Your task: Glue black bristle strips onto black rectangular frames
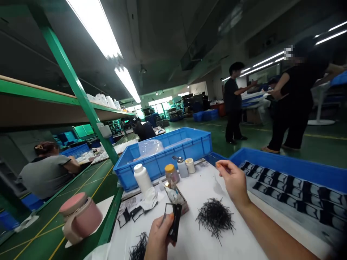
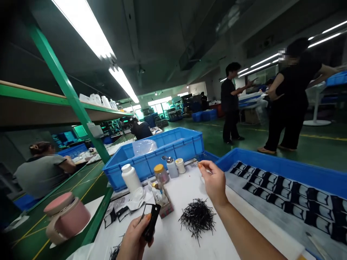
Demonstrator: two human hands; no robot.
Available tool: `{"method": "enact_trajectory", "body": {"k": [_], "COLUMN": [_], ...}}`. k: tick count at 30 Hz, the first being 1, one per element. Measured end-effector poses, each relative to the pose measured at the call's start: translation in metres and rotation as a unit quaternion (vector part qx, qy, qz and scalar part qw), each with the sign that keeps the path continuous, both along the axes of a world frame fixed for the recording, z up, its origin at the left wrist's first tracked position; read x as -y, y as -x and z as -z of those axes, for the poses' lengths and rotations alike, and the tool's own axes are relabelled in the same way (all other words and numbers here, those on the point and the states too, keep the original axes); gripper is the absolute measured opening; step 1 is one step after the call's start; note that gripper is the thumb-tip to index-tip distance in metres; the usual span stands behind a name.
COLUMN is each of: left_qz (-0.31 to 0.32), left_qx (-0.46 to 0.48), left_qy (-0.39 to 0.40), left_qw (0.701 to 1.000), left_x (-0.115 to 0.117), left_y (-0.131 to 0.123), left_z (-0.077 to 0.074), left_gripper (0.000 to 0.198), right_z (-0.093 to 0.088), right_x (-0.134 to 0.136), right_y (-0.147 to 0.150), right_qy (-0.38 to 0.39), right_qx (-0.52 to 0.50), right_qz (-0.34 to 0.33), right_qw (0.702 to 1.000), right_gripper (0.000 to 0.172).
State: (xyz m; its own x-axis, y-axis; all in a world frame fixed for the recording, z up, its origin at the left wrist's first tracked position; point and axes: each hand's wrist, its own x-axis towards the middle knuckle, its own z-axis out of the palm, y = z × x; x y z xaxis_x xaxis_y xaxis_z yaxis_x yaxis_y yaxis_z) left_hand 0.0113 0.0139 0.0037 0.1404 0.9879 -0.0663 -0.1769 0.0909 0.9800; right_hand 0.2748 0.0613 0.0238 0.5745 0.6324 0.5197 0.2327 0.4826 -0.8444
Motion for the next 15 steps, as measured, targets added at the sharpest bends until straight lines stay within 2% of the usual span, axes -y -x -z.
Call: {"method": "enact_trajectory", "body": {"k": [1, 2, 4, 6, 9, 12, 15], "left_qz": [-0.010, -0.018, -0.027, -0.031, -0.040, -0.043, -0.029], "left_qx": [0.015, 0.026, 0.042, 0.049, 0.055, 0.052, 0.036], "left_qy": [-0.003, -0.007, -0.010, -0.010, -0.011, -0.019, -0.023], "left_qw": [1.000, 0.999, 0.999, 0.998, 0.998, 0.998, 0.999], "left_x": [0.000, 0.000, 0.000, -0.001, -0.001, -0.002, -0.004], "left_y": [0.001, 0.003, 0.006, 0.009, 0.011, 0.012, 0.013], "left_z": [-0.001, -0.002, -0.004, -0.005, -0.006, -0.006, -0.003], "left_gripper": [0.052, 0.052, 0.053, 0.054, 0.056, 0.056, 0.058], "right_z": [-0.001, 0.000, 0.006, 0.016, 0.034, 0.048, 0.056], "right_x": [-0.004, -0.008, -0.015, -0.021, -0.030, -0.038, -0.041], "right_y": [-0.012, -0.023, -0.037, -0.043, -0.042, -0.038, -0.036], "right_qy": [0.011, 0.040, 0.135, 0.223, 0.276, 0.289, 0.306], "right_qx": [0.001, 0.018, 0.065, 0.106, 0.156, 0.180, 0.184], "right_qz": [0.021, 0.009, -0.069, -0.149, -0.181, -0.154, -0.119], "right_qw": [1.000, 0.999, 0.986, 0.957, 0.931, 0.928, 0.926], "right_gripper": [0.030, 0.038, 0.059, 0.079, 0.093, 0.082, 0.050]}}
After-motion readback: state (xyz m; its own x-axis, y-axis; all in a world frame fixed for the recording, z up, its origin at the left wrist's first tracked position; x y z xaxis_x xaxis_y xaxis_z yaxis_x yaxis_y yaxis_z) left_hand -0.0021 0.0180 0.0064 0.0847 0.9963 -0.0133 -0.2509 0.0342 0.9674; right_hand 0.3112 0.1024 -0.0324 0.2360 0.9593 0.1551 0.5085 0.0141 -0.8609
